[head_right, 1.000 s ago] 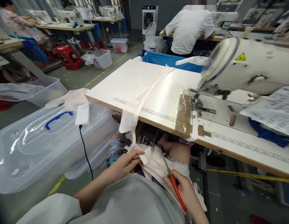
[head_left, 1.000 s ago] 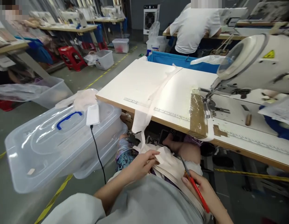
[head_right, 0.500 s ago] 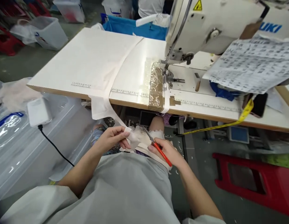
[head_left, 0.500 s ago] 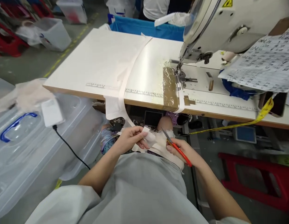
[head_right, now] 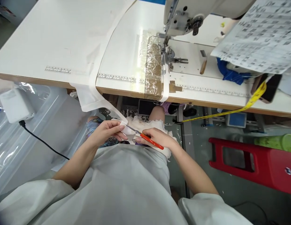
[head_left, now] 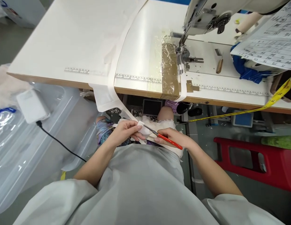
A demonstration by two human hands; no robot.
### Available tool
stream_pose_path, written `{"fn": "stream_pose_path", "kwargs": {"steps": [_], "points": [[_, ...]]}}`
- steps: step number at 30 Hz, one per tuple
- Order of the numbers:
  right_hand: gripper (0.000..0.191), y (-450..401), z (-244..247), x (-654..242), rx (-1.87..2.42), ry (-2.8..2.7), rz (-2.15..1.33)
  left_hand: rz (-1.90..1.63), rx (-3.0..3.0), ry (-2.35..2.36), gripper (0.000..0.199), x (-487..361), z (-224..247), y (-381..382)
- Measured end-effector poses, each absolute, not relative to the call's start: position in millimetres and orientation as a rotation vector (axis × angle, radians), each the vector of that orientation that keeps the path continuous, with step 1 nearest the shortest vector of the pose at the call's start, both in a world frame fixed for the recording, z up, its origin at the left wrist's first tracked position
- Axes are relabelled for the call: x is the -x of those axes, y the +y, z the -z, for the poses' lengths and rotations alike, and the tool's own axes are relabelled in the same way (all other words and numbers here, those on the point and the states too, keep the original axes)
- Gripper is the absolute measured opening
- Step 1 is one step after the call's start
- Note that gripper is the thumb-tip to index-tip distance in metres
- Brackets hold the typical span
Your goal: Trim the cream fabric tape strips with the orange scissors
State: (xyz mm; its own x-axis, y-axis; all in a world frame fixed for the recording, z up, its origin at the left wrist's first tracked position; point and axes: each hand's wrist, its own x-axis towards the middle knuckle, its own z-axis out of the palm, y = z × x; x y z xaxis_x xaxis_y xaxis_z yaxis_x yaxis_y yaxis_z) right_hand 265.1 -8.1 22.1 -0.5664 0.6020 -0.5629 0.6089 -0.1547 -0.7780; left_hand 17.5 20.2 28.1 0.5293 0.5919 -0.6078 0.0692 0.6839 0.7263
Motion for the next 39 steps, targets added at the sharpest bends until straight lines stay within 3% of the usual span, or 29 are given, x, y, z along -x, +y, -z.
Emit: {"fn": "stream_pose_path", "kwargs": {"steps": [17,27,39], "points": [[0.058,-15,-23,-258,-1.586,2.288,1.278,-0.369,-0.749,1.02,0.047,-19,-22,15],[0.059,-19,-11,-254,-1.672,2.283,1.315,-0.376,-0.729,1.03,0.044,-15,-14,13],[0.054,-9,-18,-244,-1.538,2.295,1.072,-0.333,-0.721,1.017,0.043,-13,-12,16]]}}
